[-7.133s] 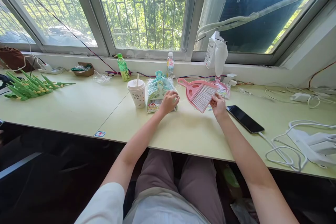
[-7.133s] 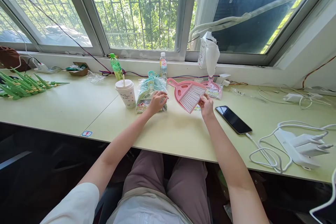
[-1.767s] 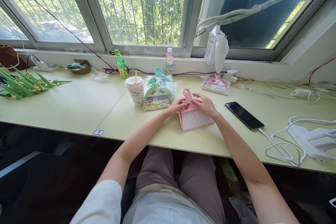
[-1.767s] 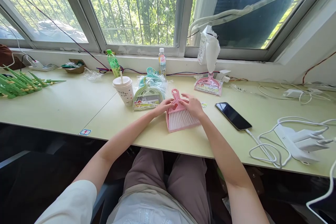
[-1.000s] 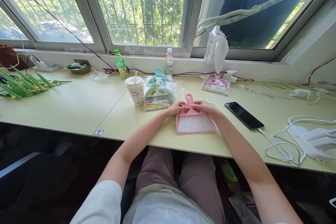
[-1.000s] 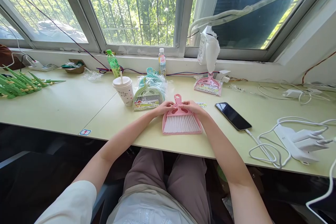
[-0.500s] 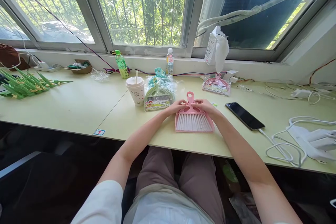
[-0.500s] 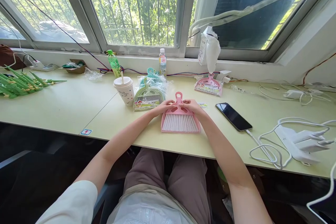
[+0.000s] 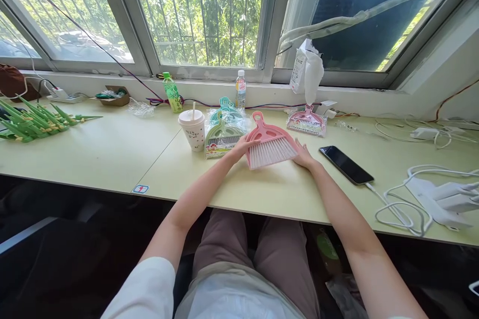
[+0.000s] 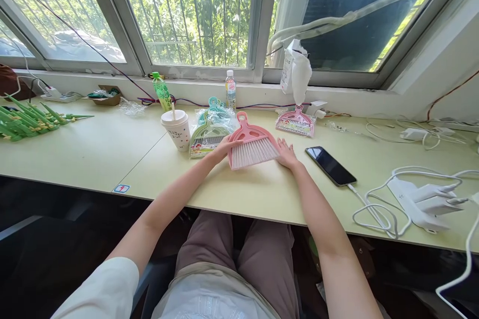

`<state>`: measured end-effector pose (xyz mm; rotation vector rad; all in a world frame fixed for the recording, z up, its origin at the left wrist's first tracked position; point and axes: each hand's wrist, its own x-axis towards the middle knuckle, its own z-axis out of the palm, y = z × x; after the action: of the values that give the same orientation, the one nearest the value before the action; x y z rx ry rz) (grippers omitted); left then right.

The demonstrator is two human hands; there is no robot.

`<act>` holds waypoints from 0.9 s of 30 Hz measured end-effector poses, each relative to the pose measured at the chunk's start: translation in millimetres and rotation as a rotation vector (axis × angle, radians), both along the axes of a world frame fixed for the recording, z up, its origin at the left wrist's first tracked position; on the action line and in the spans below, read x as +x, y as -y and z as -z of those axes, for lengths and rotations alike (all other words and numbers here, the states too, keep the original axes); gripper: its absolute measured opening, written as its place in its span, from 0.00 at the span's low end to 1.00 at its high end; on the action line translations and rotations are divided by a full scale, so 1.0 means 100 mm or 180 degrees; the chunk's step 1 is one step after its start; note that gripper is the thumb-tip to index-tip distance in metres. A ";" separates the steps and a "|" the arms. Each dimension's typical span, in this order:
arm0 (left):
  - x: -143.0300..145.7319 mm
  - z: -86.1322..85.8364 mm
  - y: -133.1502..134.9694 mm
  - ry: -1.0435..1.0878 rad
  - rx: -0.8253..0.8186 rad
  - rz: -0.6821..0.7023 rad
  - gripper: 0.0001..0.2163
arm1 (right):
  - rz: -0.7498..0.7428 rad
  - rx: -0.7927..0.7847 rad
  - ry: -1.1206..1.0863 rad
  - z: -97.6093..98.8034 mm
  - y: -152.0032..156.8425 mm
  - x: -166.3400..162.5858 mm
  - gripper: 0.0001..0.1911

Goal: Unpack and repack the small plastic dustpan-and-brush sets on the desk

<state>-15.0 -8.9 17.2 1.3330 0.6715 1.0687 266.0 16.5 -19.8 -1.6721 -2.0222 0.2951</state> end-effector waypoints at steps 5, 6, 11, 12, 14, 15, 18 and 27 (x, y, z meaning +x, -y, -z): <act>-0.08 -0.07 -0.02 0.0197 -0.0036 -0.0358 0.26 | -0.0186 -0.0351 0.0631 0.13 -0.04 -0.10 0.31; -0.09 -0.07 -0.03 0.0201 -0.0051 -0.0428 0.26 | -0.0211 -0.0335 0.0623 0.12 -0.05 -0.12 0.31; -0.11 0.00 -0.10 0.0360 -0.0133 -0.0639 0.25 | -0.0781 -0.0382 -0.0136 -0.04 -0.04 -0.07 0.28; -0.11 0.01 -0.11 0.0413 -0.0162 -0.0667 0.25 | -0.0886 -0.0432 -0.0255 -0.07 -0.03 -0.04 0.29; -0.11 0.03 -0.14 0.0503 -0.0215 -0.0710 0.25 | -0.0948 -0.0533 -0.0289 -0.09 -0.03 0.03 0.34; -0.11 0.03 -0.15 0.0531 -0.0245 -0.0730 0.25 | -0.0922 -0.0561 -0.0254 -0.09 -0.03 0.05 0.35; -0.11 0.03 -0.16 0.0542 -0.0353 -0.0811 0.25 | -0.0779 -0.0406 -0.0292 -0.04 -0.05 0.08 0.24; -0.10 0.04 -0.14 0.0716 -0.0568 -0.0933 0.27 | -0.0433 -0.0154 -0.0566 0.00 -0.07 -0.03 0.17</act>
<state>-25.1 5.5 13.6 0.9623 0.7883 1.3379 262.8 24.0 -19.8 -1.4818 -2.0118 0.5248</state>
